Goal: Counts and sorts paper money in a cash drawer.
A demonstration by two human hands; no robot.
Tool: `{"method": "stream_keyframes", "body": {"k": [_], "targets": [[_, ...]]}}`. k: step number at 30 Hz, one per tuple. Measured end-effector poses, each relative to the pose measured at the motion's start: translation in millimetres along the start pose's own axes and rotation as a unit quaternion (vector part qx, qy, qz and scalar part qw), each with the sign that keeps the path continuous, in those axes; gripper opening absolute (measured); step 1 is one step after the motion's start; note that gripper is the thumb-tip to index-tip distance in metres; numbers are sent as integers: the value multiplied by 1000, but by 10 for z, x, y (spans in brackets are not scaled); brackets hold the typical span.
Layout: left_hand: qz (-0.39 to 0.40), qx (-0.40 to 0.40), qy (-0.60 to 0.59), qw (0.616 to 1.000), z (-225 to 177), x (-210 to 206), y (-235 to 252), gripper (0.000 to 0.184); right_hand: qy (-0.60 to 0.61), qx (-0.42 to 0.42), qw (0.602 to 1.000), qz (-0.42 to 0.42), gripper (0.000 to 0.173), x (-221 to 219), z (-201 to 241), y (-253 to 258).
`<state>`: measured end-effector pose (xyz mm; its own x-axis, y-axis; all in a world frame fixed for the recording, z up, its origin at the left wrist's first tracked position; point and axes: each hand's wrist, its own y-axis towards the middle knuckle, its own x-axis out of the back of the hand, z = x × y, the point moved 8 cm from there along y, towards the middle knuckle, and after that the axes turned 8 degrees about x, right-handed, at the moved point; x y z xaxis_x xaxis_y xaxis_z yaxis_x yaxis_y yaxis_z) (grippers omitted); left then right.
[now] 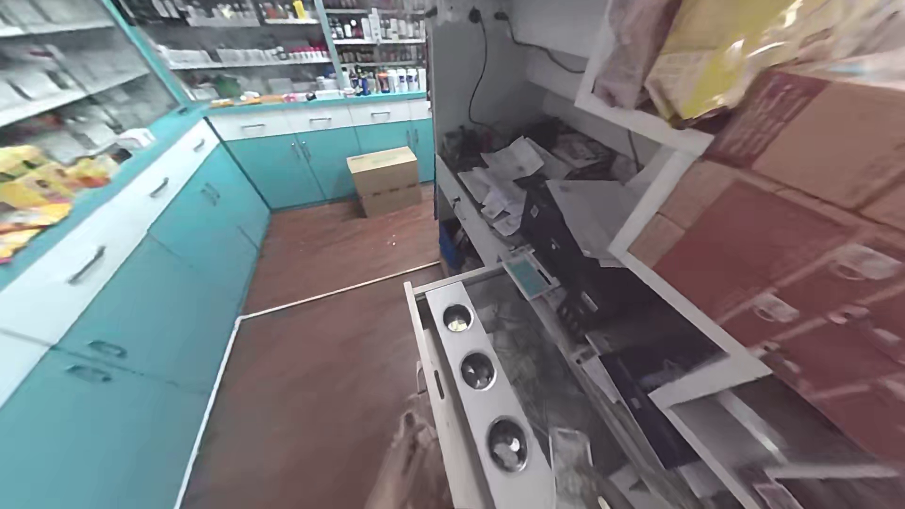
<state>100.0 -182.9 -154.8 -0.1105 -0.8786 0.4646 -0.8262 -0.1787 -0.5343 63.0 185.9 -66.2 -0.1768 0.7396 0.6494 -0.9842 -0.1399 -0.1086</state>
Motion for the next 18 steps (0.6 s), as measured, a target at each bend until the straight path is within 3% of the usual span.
{"method": "stream_keyframes", "body": {"k": [5,9,14,18], "targets": [[-141,56,-85,985,222,396,-603,47,-101,-22,991,84,49,-274,138,498],[-211,132,-31,968,288,322,-881,59,-123,31,990,64,47,-551,112,925],[-296,191,23,936,468,449,-1038,54,-175,17,961,212,35,-1119,128,1343],[-318,210,63,922,678,551,-1114,55,-194,-2,936,292,38,-1370,245,1473]]}}
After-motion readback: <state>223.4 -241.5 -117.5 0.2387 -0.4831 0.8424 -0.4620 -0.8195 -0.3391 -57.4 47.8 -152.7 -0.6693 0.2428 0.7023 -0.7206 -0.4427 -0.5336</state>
